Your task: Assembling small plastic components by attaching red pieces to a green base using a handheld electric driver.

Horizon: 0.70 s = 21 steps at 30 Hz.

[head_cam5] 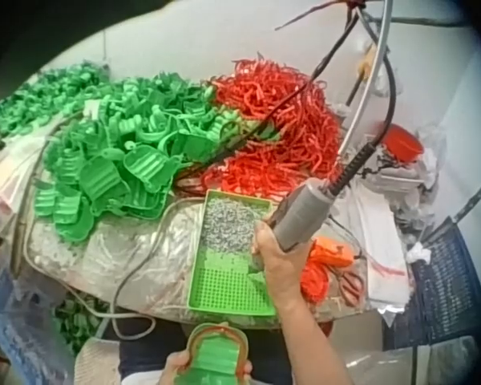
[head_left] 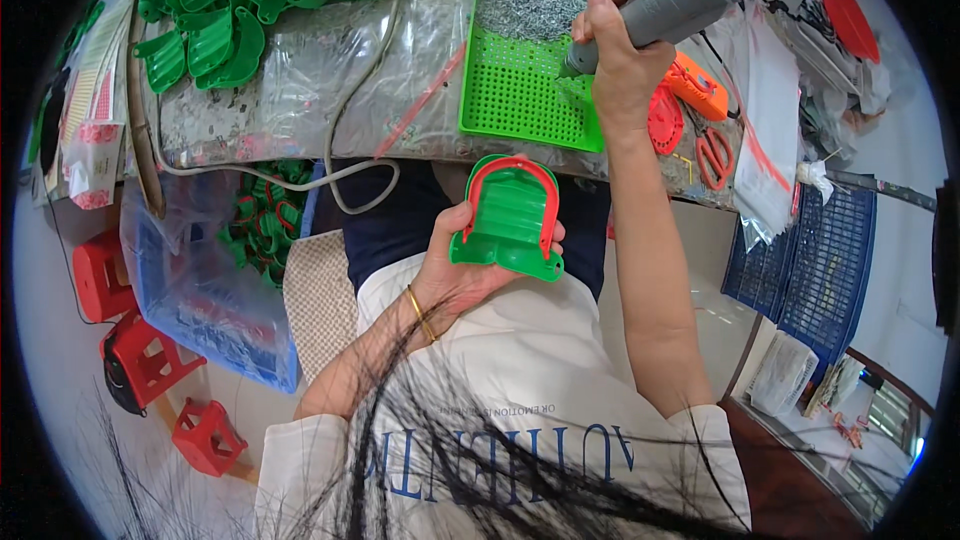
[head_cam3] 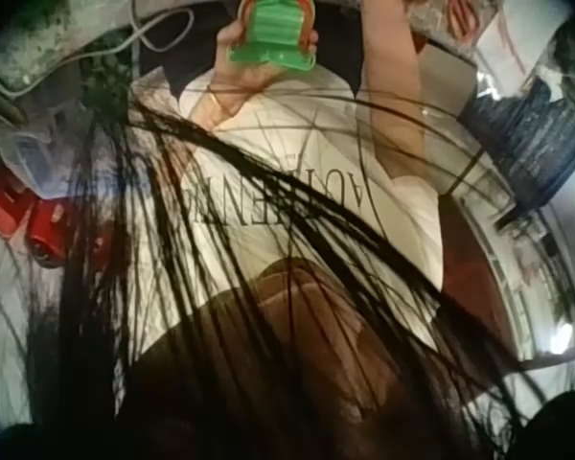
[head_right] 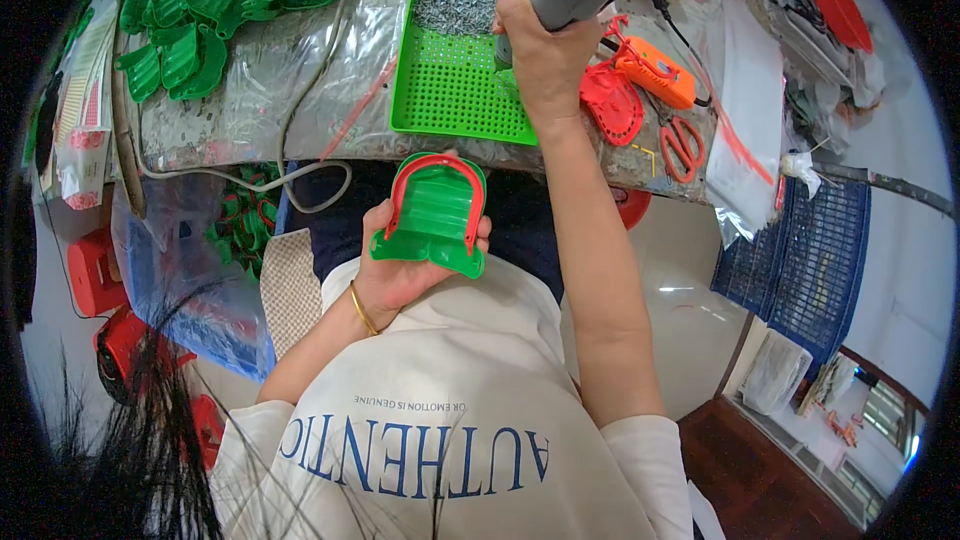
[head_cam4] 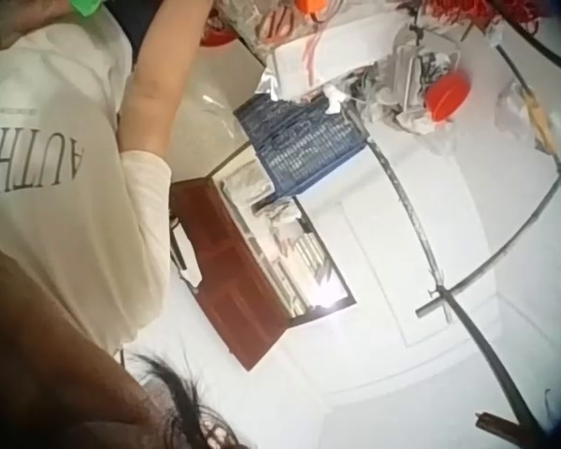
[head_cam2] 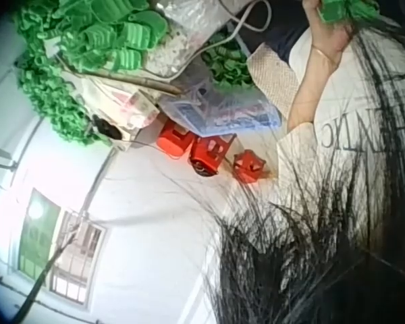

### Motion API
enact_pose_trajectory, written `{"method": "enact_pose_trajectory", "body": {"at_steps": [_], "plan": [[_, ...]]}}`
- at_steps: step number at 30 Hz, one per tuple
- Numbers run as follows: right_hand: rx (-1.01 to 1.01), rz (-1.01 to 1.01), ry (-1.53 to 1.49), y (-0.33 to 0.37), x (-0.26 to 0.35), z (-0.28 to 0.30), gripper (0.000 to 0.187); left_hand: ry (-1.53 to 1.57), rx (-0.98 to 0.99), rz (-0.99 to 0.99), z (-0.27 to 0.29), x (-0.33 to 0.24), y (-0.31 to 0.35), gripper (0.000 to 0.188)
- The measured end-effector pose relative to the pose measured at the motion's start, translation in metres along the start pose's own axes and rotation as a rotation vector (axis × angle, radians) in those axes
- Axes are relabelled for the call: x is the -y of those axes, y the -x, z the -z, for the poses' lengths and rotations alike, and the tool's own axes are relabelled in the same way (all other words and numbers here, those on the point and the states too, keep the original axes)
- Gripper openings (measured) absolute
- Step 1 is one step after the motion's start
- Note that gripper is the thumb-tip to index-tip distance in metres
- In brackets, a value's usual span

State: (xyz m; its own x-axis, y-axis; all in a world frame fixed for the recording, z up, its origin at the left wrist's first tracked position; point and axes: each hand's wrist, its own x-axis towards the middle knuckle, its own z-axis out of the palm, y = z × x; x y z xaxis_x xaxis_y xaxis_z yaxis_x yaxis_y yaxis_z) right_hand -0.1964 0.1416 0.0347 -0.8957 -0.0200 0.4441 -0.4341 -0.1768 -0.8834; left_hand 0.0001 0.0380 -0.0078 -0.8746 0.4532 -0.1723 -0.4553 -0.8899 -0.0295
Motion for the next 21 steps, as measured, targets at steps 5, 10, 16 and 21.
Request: {"method": "enact_pose_trajectory", "body": {"at_steps": [5, 10, 16, 21], "plan": [[-0.021, -0.003, 0.011, 0.001, 0.000, 0.000, 0.008, 0.090, -0.033, 0.059, 0.003, -0.004, 0.000, 0.080], [0.024, 0.008, 0.015, -0.001, 0.002, 0.000, 0.009, 0.100, -0.034, 0.057, 0.006, -0.005, 0.000, 0.078], [-0.025, 0.044, -0.114, -0.002, 0.042, -0.004, 0.013, 0.075, -0.002, 0.013, 0.010, -0.007, -0.002, 0.069], [0.074, -0.147, -0.165, 0.028, 0.094, -0.013, 0.017, 0.028, 0.012, -0.026, 0.008, -0.007, -0.002, 0.068]]}}
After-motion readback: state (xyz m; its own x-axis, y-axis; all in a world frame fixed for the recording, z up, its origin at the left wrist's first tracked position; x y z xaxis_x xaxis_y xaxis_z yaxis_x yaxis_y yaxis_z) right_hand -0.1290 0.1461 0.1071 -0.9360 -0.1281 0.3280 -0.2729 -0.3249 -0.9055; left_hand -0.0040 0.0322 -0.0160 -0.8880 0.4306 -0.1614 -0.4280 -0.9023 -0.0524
